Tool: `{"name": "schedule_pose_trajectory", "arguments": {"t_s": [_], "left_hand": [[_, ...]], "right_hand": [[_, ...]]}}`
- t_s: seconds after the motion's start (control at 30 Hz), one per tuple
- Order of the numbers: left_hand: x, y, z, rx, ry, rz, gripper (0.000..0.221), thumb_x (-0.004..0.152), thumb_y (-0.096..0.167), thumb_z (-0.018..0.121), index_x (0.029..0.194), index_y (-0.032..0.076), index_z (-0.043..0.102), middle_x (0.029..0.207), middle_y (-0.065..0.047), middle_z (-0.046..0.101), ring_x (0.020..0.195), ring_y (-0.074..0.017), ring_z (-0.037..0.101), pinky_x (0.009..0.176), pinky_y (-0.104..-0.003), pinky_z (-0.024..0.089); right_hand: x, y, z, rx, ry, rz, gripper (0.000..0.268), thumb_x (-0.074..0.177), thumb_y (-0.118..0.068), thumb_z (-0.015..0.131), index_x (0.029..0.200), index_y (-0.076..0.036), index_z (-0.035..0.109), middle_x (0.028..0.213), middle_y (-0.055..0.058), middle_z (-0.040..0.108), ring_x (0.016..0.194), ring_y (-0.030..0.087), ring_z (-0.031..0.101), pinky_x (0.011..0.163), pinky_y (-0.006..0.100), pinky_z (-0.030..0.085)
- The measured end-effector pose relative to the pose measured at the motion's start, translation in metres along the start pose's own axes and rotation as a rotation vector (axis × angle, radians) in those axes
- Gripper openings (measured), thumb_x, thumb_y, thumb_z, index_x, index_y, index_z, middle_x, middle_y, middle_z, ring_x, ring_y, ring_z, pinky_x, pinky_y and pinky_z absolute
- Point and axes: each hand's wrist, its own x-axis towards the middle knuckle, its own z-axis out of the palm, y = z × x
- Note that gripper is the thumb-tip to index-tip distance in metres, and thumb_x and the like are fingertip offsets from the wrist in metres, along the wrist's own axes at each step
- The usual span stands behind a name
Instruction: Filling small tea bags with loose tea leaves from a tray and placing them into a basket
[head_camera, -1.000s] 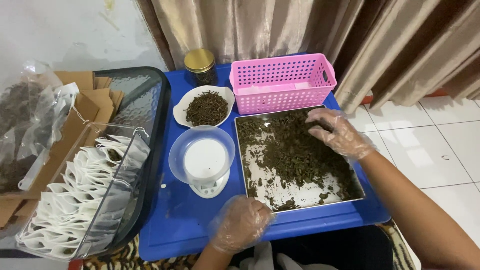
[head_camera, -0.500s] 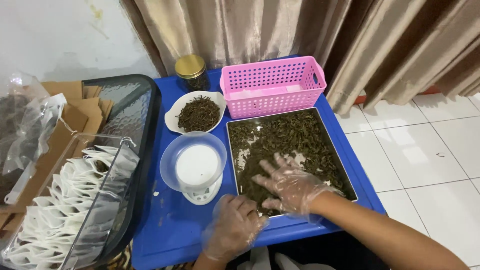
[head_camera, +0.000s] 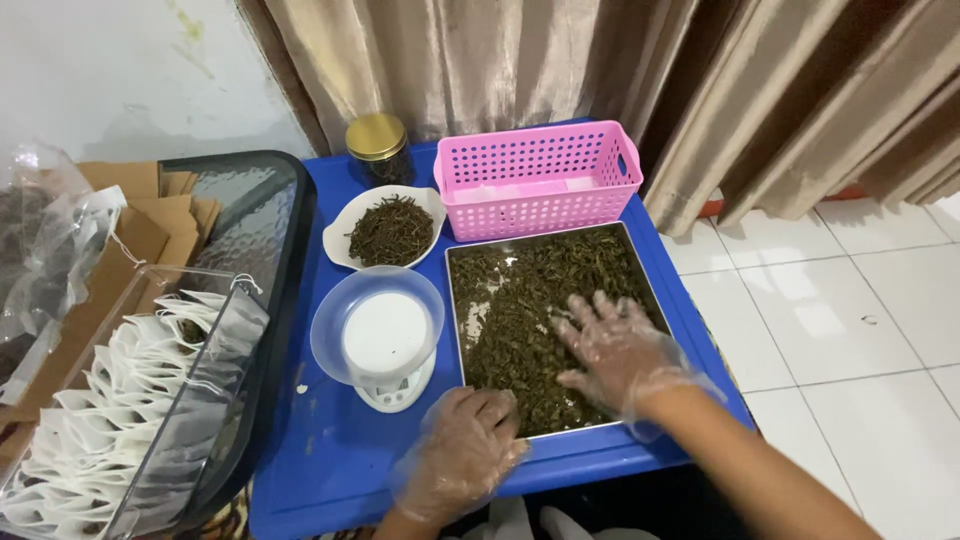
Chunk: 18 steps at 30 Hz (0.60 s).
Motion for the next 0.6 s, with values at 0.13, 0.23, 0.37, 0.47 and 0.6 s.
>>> {"name": "schedule_pose_trajectory", "arguments": {"t_s": [0.13, 0.23, 0.37, 0.47, 0.6], "left_hand": [[0.013, 0.002, -0.045, -0.061, -0.172, -0.042, 0.053, 0.106, 0.053, 0.040, 0.100, 0.015, 0.076, 0.114, -0.008, 0.067, 0.099, -0.0253, 0.063, 0.091, -0.044, 0.043], [0.029, 0.004, -0.073, -0.071, -0.332, -0.054, 0.070, 0.111, 0.063, 0.034, 0.081, 0.013, 0.072, 0.084, -0.007, 0.065, 0.077, -0.0253, 0.064, 0.081, -0.047, 0.048], [0.071, -0.013, -0.045, 0.171, -0.054, 0.185, 0.027, 0.098, 0.022, 0.058, 0.075, 0.022, 0.071, 0.076, 0.000, 0.066, 0.070, -0.0214, 0.064, 0.057, -0.043, 0.055], [0.077, -0.045, 0.111, 1.878, 0.019, 0.044, 0.027, 0.095, 0.035, 0.056, 0.069, 0.026, 0.061, 0.079, 0.002, 0.062, 0.081, -0.0194, 0.060, 0.078, -0.038, 0.048], [0.087, -0.058, 0.148, 3.317, 0.143, 0.181, 0.040, 0.106, 0.038, 0.038, 0.113, 0.008, 0.063, 0.103, -0.011, 0.066, 0.098, -0.0262, 0.066, 0.100, -0.042, 0.050]], "right_hand": [[0.011, 0.001, 0.027, 0.116, 0.165, -0.300, 0.077, 0.099, -0.066, 0.018, 0.163, -0.024, 0.002, 0.170, 0.008, -0.009, 0.156, 0.030, -0.010, 0.125, 0.049, -0.004], [0.016, 0.008, 0.034, 0.167, 0.150, -0.373, 0.070, 0.101, -0.061, 0.032, 0.159, -0.022, 0.020, 0.168, 0.008, 0.007, 0.156, 0.031, 0.003, 0.124, 0.049, 0.009], [0.025, 0.015, 0.042, 0.331, 0.344, -0.389, 0.049, 0.100, -0.045, 0.053, 0.145, -0.027, 0.050, 0.164, 0.009, 0.026, 0.150, 0.040, 0.021, 0.121, 0.053, 0.021], [0.055, 0.027, 0.070, 0.310, 0.374, -0.519, 0.049, 0.100, -0.043, 0.046, 0.143, -0.022, 0.055, 0.153, 0.015, 0.044, 0.136, 0.034, 0.048, 0.112, 0.047, 0.036], [0.075, 0.043, 0.070, -1.043, 0.734, -0.659, 0.034, 0.093, -0.016, 0.055, 0.118, -0.002, 0.074, 0.124, 0.013, 0.069, 0.116, 0.031, 0.062, 0.122, 0.051, 0.025]]}}
